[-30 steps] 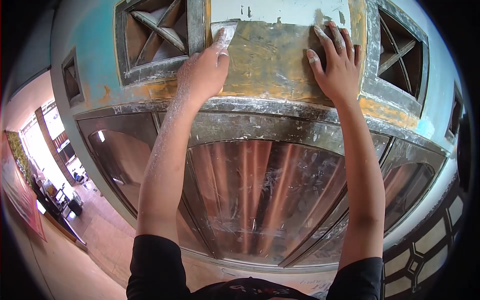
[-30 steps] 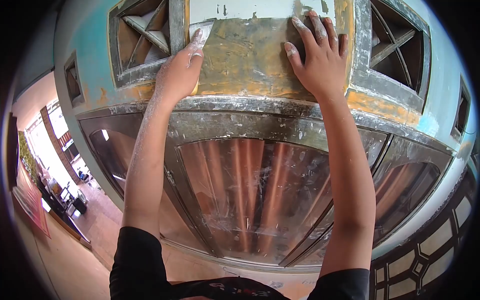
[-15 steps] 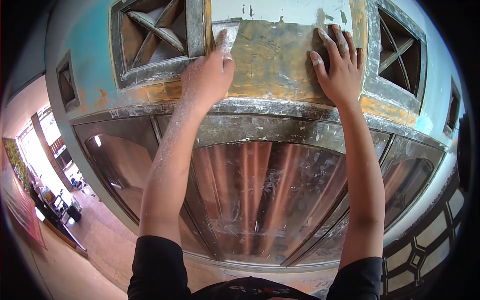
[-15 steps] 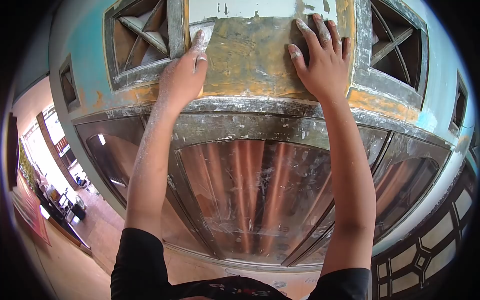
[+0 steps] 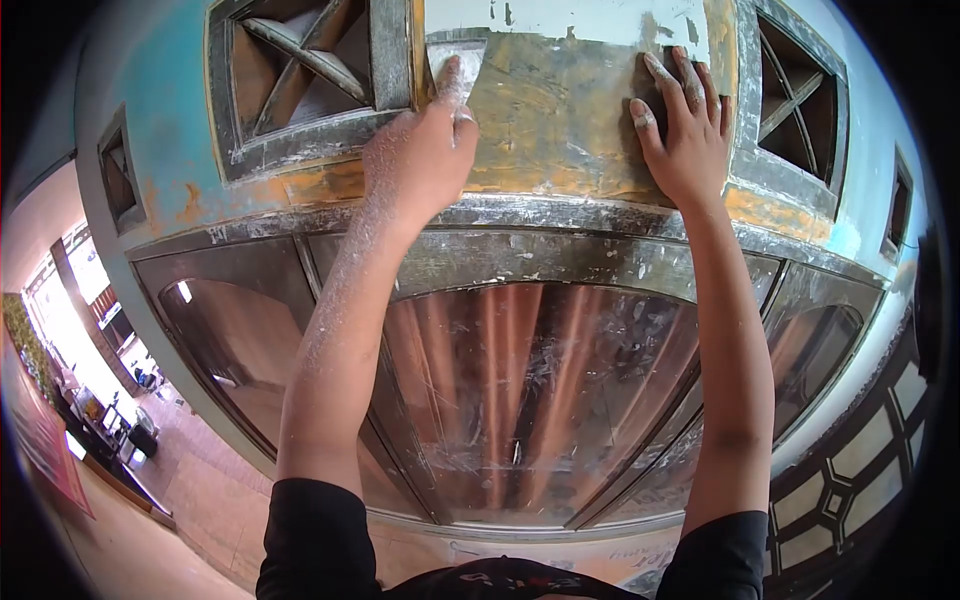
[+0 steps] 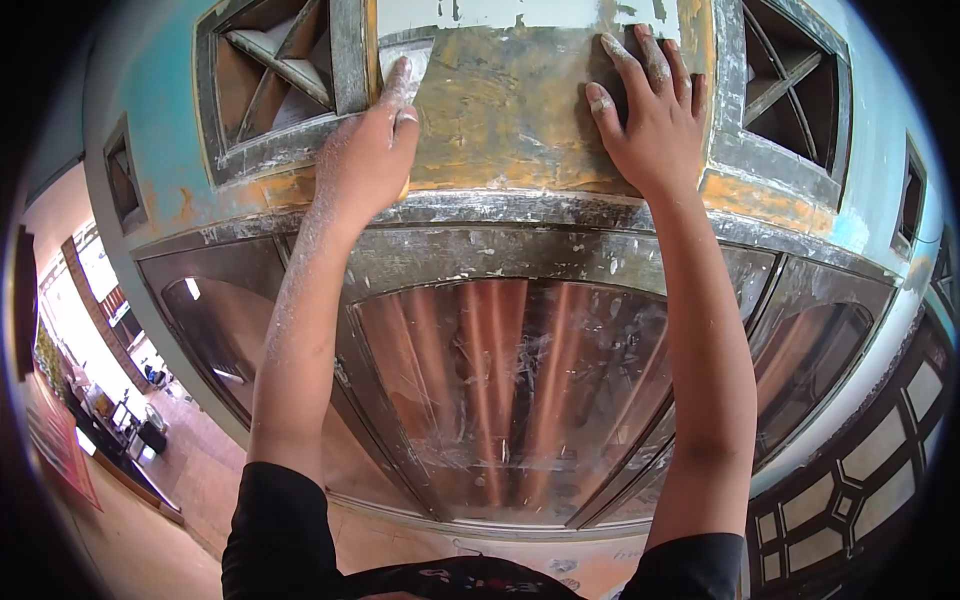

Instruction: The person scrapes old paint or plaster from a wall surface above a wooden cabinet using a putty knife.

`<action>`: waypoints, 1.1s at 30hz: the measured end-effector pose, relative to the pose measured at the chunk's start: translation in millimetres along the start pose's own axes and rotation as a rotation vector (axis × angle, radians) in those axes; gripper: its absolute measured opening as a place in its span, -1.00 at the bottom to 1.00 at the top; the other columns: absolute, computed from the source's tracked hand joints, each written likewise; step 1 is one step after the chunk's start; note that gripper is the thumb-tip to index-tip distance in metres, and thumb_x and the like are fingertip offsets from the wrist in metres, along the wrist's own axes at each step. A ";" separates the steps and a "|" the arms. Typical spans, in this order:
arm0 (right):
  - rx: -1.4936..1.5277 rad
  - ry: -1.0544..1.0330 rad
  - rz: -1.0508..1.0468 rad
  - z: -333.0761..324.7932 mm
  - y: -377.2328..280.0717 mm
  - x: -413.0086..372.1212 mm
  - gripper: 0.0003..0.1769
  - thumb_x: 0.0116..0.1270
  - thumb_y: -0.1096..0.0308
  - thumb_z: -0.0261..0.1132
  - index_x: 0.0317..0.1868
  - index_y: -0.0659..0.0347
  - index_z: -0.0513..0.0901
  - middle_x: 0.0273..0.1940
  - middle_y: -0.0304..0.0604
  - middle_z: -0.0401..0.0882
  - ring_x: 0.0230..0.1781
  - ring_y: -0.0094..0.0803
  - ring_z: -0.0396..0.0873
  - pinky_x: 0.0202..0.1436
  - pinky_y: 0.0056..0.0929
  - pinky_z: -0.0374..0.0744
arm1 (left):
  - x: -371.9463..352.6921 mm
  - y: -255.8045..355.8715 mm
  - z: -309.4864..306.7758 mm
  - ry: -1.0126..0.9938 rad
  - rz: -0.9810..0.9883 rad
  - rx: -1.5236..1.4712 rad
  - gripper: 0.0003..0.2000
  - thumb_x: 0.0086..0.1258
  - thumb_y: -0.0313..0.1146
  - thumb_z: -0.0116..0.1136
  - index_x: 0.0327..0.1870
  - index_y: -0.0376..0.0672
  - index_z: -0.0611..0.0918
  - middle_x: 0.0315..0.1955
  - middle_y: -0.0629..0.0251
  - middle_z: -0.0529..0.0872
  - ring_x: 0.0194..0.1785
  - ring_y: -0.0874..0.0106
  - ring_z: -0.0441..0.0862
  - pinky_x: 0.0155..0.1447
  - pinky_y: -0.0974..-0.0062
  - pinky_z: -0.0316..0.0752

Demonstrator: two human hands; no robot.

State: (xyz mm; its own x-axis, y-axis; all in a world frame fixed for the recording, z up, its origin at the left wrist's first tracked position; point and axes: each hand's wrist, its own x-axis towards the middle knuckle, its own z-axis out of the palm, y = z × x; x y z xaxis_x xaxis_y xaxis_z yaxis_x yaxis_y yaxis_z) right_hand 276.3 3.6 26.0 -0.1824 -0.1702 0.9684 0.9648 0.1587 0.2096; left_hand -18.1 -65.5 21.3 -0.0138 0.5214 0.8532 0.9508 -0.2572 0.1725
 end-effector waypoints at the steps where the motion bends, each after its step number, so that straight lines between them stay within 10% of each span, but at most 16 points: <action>1: -0.003 -0.002 0.005 -0.6 0.1 0.6 -0.43 0.50 -0.14 0.22 0.46 -0.31 0.52 0.61 -0.31 0.28 0.67 -0.13 0.13 0.68 0.19 -0.01 | -1.3 1.6 0.5 0.004 -0.009 0.016 -0.41 0.57 -0.08 -0.09 0.63 0.24 0.30 -0.13 -0.16 0.77 -0.01 -0.15 0.72 0.16 -0.06 0.55; 16: -0.011 0.034 -0.083 1.5 42.2 27.7 -0.48 0.54 -0.07 0.21 0.45 -0.27 0.54 0.59 -0.29 0.31 0.58 -0.14 0.24 0.62 -0.02 0.09 | 6.8 32.9 -1.0 -0.015 0.069 0.036 -0.38 0.54 -0.16 -0.05 0.64 0.08 0.29 -0.19 -0.10 0.79 -0.07 -0.12 0.74 0.10 -0.07 0.57; 33: 0.072 0.028 -0.017 0.0 33.6 12.2 -0.43 0.47 -0.14 0.26 0.44 -0.31 0.53 0.58 -0.31 0.32 0.66 -0.10 0.15 0.66 0.23 -0.01 | 9.2 37.7 7.2 0.021 0.006 0.016 -0.41 0.59 -0.15 -0.09 0.65 0.16 0.26 -0.15 -0.11 0.78 -0.04 -0.11 0.73 0.12 -0.04 0.57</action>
State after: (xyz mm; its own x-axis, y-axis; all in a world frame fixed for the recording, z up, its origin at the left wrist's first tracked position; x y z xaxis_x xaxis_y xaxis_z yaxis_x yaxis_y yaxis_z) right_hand 306.5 6.8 44.8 -0.1920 -0.2006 0.9607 0.9454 0.2250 0.2359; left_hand 19.9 -64.6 32.1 -0.0143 0.5024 0.8645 0.9557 -0.2473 0.1595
